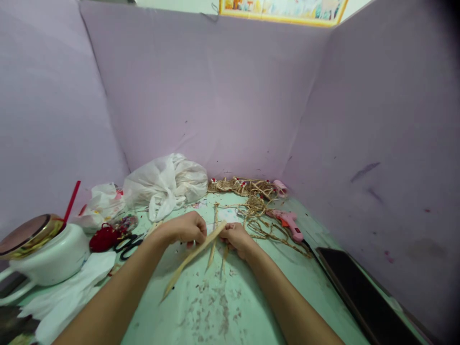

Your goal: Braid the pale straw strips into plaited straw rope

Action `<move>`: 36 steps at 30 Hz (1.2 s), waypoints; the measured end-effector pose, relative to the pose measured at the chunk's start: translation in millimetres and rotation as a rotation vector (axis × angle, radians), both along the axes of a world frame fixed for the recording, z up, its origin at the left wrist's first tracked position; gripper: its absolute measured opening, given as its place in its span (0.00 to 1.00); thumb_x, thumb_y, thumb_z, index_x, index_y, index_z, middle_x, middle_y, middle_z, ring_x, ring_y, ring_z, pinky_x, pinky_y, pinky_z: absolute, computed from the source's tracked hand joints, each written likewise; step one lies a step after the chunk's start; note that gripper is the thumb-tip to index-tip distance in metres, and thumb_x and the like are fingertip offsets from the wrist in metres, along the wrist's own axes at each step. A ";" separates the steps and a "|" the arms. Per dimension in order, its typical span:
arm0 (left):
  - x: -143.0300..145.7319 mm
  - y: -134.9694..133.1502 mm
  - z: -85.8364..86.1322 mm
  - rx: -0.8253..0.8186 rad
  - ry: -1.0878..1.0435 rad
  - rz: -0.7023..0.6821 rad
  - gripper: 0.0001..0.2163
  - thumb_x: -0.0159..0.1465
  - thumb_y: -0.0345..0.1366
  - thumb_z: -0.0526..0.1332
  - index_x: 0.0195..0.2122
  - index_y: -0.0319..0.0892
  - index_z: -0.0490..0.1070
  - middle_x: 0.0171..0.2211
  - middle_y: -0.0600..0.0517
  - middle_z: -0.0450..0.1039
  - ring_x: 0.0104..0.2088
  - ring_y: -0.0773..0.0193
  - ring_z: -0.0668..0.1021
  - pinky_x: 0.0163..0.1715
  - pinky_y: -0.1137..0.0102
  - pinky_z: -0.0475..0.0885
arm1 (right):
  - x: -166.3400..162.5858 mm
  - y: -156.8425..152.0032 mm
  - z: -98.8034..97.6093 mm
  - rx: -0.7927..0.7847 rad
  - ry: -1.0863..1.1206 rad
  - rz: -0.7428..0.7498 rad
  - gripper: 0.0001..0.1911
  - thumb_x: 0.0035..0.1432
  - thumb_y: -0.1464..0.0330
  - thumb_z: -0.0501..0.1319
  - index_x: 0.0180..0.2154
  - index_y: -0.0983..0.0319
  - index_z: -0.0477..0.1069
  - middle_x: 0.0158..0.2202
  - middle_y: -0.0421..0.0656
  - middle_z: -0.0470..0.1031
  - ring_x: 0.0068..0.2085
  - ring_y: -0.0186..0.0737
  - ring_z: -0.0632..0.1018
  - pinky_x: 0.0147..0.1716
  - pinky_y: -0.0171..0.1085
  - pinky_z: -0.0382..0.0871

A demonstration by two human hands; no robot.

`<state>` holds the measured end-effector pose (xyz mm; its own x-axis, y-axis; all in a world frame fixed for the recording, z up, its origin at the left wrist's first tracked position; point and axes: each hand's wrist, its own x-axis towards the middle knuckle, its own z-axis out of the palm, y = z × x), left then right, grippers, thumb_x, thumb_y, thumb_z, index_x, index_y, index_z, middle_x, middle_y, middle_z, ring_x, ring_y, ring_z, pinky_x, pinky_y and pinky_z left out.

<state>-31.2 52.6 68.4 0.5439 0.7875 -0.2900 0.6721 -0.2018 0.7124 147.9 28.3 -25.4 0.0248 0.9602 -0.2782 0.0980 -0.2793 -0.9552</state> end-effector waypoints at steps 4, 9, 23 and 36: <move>24.6 -3.3 -28.8 -0.065 0.139 -0.018 0.05 0.39 0.28 0.53 0.16 0.38 0.67 0.12 0.54 0.62 0.14 0.68 0.65 0.14 0.75 0.58 | 0.5 -0.3 0.0 0.013 0.035 0.009 0.04 0.38 0.75 0.54 0.16 0.64 0.60 0.10 0.32 0.55 0.12 0.23 0.50 0.12 0.30 0.38; 20.7 0.1 -32.0 -0.059 0.262 -0.020 0.03 0.38 0.29 0.53 0.15 0.38 0.65 0.13 0.53 0.63 0.15 0.68 0.66 0.14 0.75 0.59 | 1.1 0.5 -0.1 -0.007 0.027 0.008 0.05 0.39 0.73 0.56 0.17 0.64 0.60 0.10 0.32 0.55 0.11 0.23 0.51 0.12 0.29 0.39; 31.1 3.9 -50.2 0.205 0.157 0.050 0.05 0.42 0.33 0.55 0.16 0.38 0.66 0.12 0.56 0.59 0.16 0.72 0.63 0.16 0.76 0.54 | 1.7 0.0 1.7 -0.012 0.040 0.020 0.05 0.41 0.73 0.56 0.17 0.64 0.61 0.10 0.33 0.56 0.12 0.23 0.52 0.12 0.30 0.39; -13.5 33.5 -33.8 -0.065 -0.076 0.340 0.03 0.42 0.31 0.59 0.17 0.38 0.64 0.10 0.58 0.56 0.13 0.74 0.59 0.14 0.76 0.51 | 2.0 -0.4 1.8 -0.021 0.033 0.017 0.04 0.40 0.74 0.57 0.18 0.64 0.62 0.11 0.33 0.58 0.12 0.23 0.52 0.12 0.29 0.39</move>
<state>-44.6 86.1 34.6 0.2760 0.9083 -0.3143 0.6378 0.0716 0.7669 149.9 27.9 -23.6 -0.0008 0.9543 -0.2987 0.0716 -0.2979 -0.9519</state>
